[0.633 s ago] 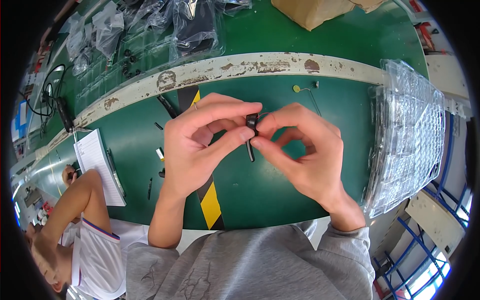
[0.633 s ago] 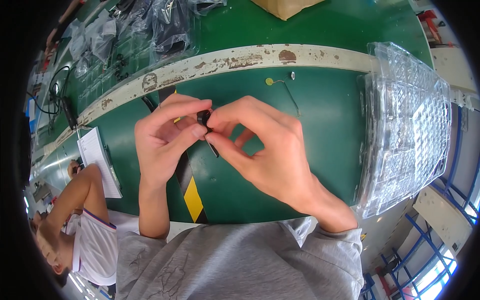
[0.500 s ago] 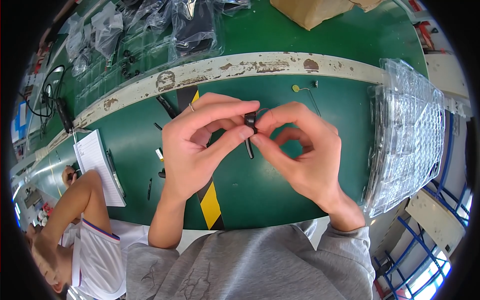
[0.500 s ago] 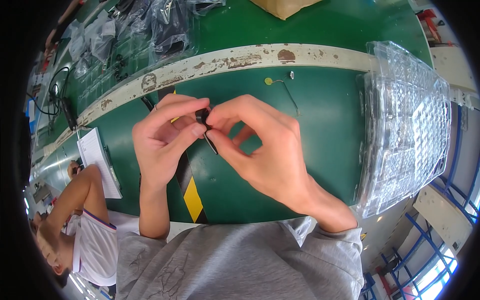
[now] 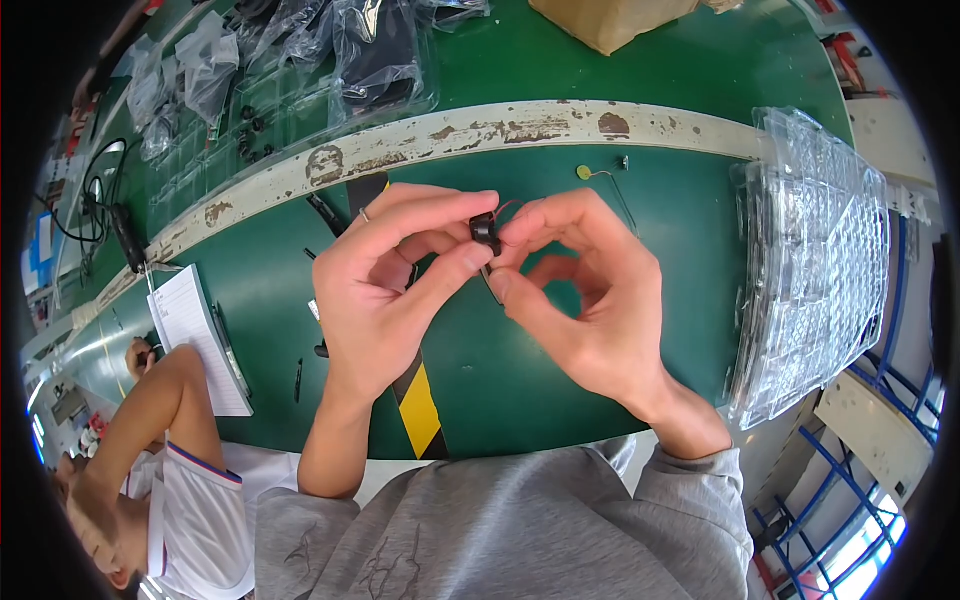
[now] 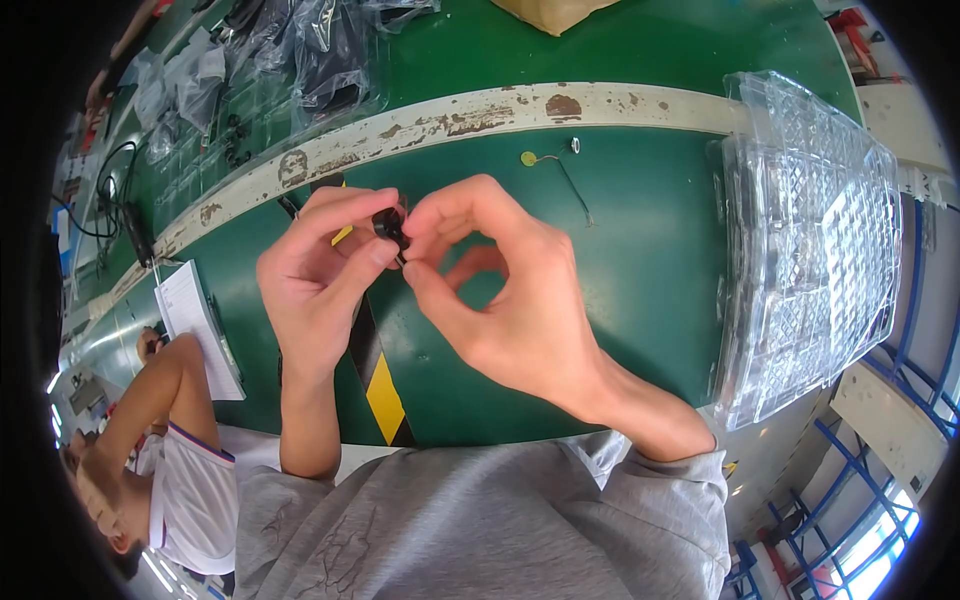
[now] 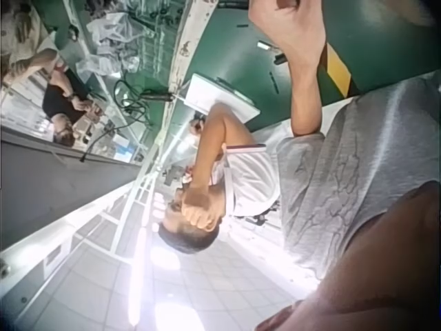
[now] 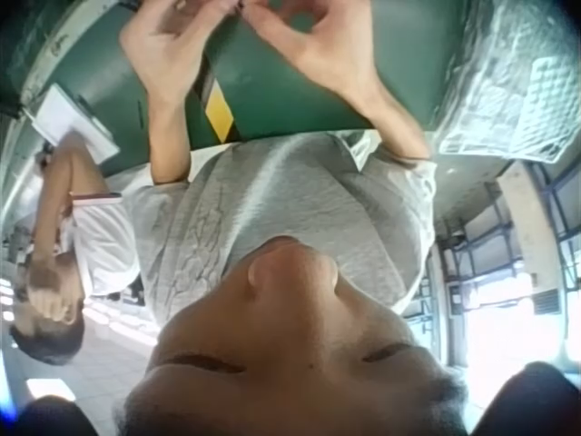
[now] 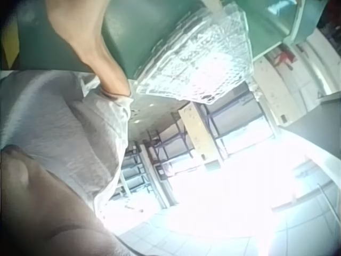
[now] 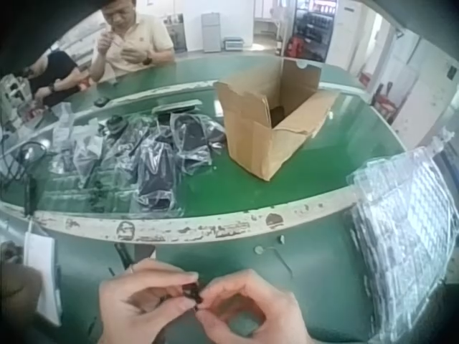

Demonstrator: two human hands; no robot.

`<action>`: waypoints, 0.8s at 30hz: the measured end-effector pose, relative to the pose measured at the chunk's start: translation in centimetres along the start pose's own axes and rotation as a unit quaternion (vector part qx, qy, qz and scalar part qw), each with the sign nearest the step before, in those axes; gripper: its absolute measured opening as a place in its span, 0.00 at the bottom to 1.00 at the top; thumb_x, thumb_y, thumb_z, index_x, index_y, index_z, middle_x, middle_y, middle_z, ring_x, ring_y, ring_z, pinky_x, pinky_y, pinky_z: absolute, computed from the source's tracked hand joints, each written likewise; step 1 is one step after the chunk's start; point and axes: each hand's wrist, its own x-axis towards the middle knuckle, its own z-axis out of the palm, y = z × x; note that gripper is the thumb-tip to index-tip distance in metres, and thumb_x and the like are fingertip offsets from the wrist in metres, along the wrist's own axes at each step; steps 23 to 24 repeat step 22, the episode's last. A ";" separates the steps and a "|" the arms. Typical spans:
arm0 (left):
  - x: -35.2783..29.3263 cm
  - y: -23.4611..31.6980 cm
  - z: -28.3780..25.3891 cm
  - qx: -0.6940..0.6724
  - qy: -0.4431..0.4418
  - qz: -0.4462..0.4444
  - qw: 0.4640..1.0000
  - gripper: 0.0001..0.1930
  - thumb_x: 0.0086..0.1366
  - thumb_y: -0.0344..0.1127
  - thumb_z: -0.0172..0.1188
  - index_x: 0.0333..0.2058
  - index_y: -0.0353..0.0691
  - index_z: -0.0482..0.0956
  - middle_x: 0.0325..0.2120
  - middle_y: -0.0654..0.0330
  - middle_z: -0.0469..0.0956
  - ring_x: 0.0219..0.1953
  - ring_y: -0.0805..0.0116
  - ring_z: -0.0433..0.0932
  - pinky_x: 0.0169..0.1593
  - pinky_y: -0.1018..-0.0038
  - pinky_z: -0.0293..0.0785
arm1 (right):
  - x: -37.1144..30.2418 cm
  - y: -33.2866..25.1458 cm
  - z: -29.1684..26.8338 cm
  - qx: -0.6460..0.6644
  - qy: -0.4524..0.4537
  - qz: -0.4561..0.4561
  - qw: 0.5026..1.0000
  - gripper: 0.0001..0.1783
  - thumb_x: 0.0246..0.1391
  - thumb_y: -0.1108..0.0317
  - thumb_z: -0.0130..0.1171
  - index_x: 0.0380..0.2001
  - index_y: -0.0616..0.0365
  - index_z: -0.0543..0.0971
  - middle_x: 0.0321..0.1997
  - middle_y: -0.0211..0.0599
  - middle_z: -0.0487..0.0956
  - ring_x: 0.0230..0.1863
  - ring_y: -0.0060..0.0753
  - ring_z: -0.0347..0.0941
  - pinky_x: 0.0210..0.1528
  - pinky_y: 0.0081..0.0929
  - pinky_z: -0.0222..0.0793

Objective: The person assembles small electronic components and plastic parts at a factory workbench, using an electric screwdriver to join them.

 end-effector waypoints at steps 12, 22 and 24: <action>0.0 0.0 0.0 0.008 0.001 0.021 1.000 0.17 0.60 0.12 0.62 0.48 0.27 0.81 0.45 0.52 0.77 0.40 0.70 0.80 0.46 0.75 0.79 | 0.2 0.1 0.1 0.057 0.014 0.037 0.998 0.16 0.52 0.84 0.66 0.42 0.64 0.75 0.38 0.34 0.79 0.41 0.21 0.76 0.36 0.18 0.75; -0.1 -0.5 0.0 -0.025 0.003 0.021 0.999 0.17 0.60 0.13 0.61 0.49 0.27 0.80 0.47 0.50 0.77 0.42 0.68 0.80 0.47 0.74 0.79 | 0.2 0.9 -0.2 0.057 0.000 0.016 0.998 0.15 0.53 0.85 0.63 0.43 0.61 0.75 0.41 0.33 0.78 0.42 0.22 0.76 0.41 0.21 0.74; -0.1 -0.5 0.0 -0.025 0.003 0.021 0.999 0.17 0.60 0.13 0.61 0.49 0.27 0.80 0.47 0.50 0.77 0.42 0.68 0.80 0.47 0.74 0.79 | 0.2 0.9 -0.2 0.057 0.000 0.016 0.998 0.15 0.53 0.85 0.63 0.43 0.61 0.75 0.41 0.33 0.78 0.42 0.22 0.76 0.41 0.21 0.74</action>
